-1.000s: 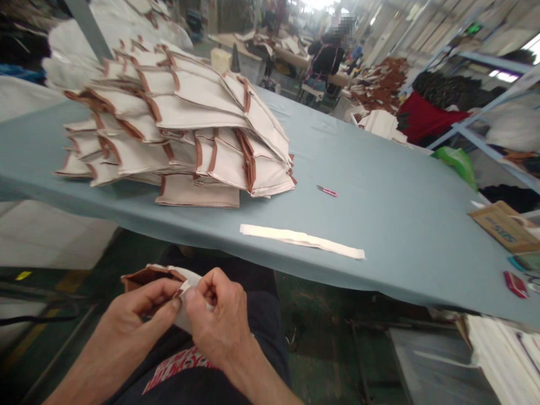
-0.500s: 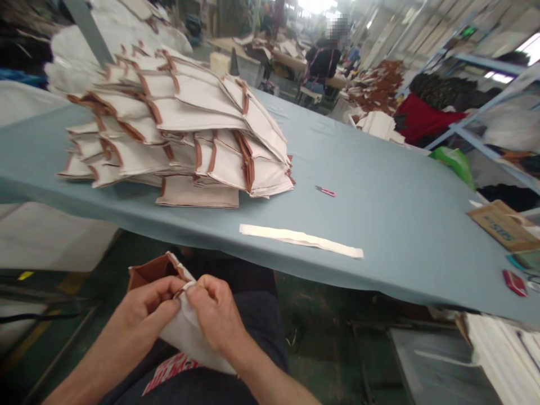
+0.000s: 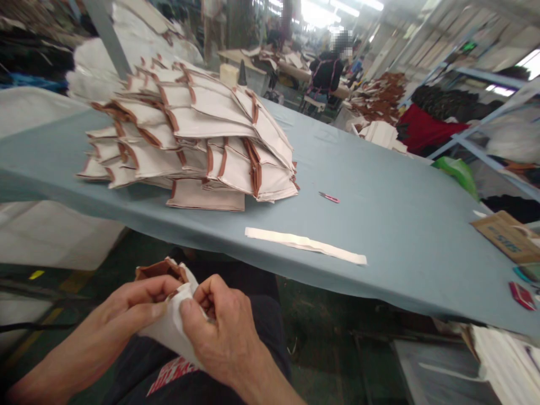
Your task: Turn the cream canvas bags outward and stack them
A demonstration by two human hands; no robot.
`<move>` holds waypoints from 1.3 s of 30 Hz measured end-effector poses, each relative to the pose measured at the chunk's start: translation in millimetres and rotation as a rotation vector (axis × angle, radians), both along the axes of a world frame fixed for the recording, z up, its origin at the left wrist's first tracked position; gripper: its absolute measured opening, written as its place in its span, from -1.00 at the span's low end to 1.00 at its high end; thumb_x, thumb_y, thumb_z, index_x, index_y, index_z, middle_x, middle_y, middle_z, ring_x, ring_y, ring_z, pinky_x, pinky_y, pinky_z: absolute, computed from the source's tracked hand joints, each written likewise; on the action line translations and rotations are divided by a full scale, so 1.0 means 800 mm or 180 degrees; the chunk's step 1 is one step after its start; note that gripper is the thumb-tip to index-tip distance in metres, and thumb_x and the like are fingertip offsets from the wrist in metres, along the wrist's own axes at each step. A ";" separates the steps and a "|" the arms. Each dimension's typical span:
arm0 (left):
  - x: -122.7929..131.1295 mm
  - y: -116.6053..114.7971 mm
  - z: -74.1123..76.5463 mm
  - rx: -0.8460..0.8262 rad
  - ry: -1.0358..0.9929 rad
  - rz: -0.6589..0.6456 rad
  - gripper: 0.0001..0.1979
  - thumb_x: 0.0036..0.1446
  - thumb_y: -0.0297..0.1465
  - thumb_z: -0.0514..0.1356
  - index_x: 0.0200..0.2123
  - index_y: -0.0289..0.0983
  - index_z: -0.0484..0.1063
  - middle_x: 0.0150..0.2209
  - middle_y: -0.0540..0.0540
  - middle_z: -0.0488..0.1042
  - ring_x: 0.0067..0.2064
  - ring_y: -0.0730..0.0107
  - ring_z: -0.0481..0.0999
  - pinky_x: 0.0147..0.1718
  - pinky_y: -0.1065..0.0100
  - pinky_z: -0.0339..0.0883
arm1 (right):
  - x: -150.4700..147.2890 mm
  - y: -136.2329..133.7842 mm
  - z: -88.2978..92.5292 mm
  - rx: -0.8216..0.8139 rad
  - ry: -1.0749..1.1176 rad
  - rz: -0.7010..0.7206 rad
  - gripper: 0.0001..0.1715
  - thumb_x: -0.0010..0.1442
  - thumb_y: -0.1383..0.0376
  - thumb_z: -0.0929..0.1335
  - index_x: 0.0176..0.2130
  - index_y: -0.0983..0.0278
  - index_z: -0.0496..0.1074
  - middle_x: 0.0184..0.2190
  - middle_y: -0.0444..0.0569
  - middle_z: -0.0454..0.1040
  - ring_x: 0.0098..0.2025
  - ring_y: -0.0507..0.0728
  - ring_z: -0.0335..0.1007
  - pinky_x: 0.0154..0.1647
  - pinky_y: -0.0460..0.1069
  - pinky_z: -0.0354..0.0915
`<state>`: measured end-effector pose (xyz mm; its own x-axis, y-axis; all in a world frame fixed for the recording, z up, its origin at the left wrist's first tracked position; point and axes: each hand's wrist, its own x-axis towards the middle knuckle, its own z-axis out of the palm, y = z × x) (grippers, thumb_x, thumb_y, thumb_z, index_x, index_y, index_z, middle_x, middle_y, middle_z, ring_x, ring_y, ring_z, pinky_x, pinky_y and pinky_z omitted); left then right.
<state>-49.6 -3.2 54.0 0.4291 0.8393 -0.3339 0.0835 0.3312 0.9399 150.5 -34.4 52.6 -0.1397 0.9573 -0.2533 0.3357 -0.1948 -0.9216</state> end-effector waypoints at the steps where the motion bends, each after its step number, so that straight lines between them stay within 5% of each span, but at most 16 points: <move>1: -0.002 -0.001 -0.003 0.0030 0.0018 -0.0011 -0.67 0.25 -0.07 0.38 -0.27 -0.24 0.71 -0.32 -0.05 0.60 -0.32 0.29 0.48 -0.35 0.42 0.39 | -0.002 0.001 0.000 -0.0011 -0.0011 -0.0001 -0.67 0.35 0.02 0.39 -0.33 0.15 0.32 -0.52 -0.24 0.26 -0.48 0.04 0.13 -0.39 -0.03 0.05; 9: -0.016 0.007 -0.027 0.0241 -0.0049 0.0018 -0.54 0.40 0.06 0.41 -0.28 -0.22 0.73 -0.32 -0.03 0.63 -0.36 0.38 0.45 -0.39 0.48 0.35 | -0.003 0.001 -0.005 -0.0172 0.0171 0.0248 -0.66 0.41 -0.01 0.40 -0.24 0.17 0.39 -0.52 -0.26 0.31 -0.50 0.03 0.16 -0.42 -0.05 0.04; 20: -0.023 0.021 -0.027 0.0581 0.0534 0.0219 -0.54 0.38 0.06 0.39 -0.30 -0.20 0.76 -0.38 -0.03 0.67 -0.39 0.35 0.52 -0.42 0.48 0.38 | 0.068 -0.061 -0.003 -0.0952 -0.0639 0.1063 -0.71 0.43 0.12 0.46 -0.30 0.19 0.45 -0.49 -0.23 0.43 -0.47 0.02 0.23 -0.39 -0.07 0.08; 23: -0.019 0.022 -0.015 0.0606 0.0568 0.0153 -0.56 0.38 0.04 0.39 -0.28 -0.21 0.78 -0.38 -0.04 0.69 -0.39 0.33 0.54 -0.42 0.47 0.39 | 0.077 -0.042 0.015 -0.0341 -0.0998 0.0436 -0.87 0.40 0.20 0.45 -0.23 0.18 0.55 -0.42 -0.15 0.58 -0.40 0.08 0.43 -0.33 -0.06 0.22; 26: -0.015 0.020 0.004 0.0555 0.0544 0.0096 -0.61 0.38 0.00 0.41 -0.25 -0.19 0.80 -0.38 -0.05 0.72 -0.37 0.31 0.57 -0.41 0.48 0.41 | 0.068 -0.007 0.033 0.0648 -0.0536 0.0051 -0.82 0.37 0.15 0.49 -0.09 0.19 0.60 -0.25 -0.02 0.72 -0.23 0.18 0.62 -0.14 0.00 0.46; 29: -0.012 0.015 0.021 0.0586 0.0534 -0.0027 -0.66 0.35 -0.04 0.42 -0.25 -0.19 0.80 -0.35 -0.06 0.76 -0.36 0.26 0.64 -0.41 0.47 0.46 | 0.044 0.033 0.041 0.1389 0.0069 0.0461 -0.54 0.38 0.03 0.55 0.14 0.20 0.59 0.03 0.11 0.76 0.04 0.27 0.69 0.16 0.12 0.54; 32: -0.015 0.006 0.027 0.0847 0.0637 -0.0155 -0.66 0.38 -0.07 0.36 -0.30 -0.17 0.78 -0.32 -0.06 0.78 -0.33 0.22 0.70 -0.37 0.45 0.53 | 0.019 0.066 0.039 0.1684 0.0378 0.1271 -0.32 0.36 -0.09 0.58 0.27 0.20 0.53 0.13 0.11 0.73 0.09 0.25 0.69 0.21 0.10 0.52; 35: -0.022 -0.004 0.022 0.1020 0.0883 -0.0172 -0.63 0.41 -0.08 0.31 -0.35 -0.14 0.76 -0.39 -0.01 0.74 -0.38 0.26 0.66 -0.42 0.46 0.46 | 0.010 0.086 0.034 0.1825 0.0220 0.1925 -0.37 0.31 -0.14 0.61 0.15 0.17 0.58 -0.04 -0.01 0.73 -0.12 0.16 0.65 -0.01 0.00 0.47; 39: -0.024 -0.015 0.021 0.1179 0.1037 -0.0103 -0.64 0.39 -0.10 0.28 -0.37 -0.12 0.73 -0.50 0.04 0.65 -0.50 0.36 0.54 -0.51 0.45 0.28 | 0.019 0.086 0.041 0.1779 -0.0471 0.2176 -0.44 0.44 -0.23 0.50 -0.23 0.18 0.51 -0.40 -0.16 0.55 -0.40 0.07 0.38 -0.31 -0.02 0.16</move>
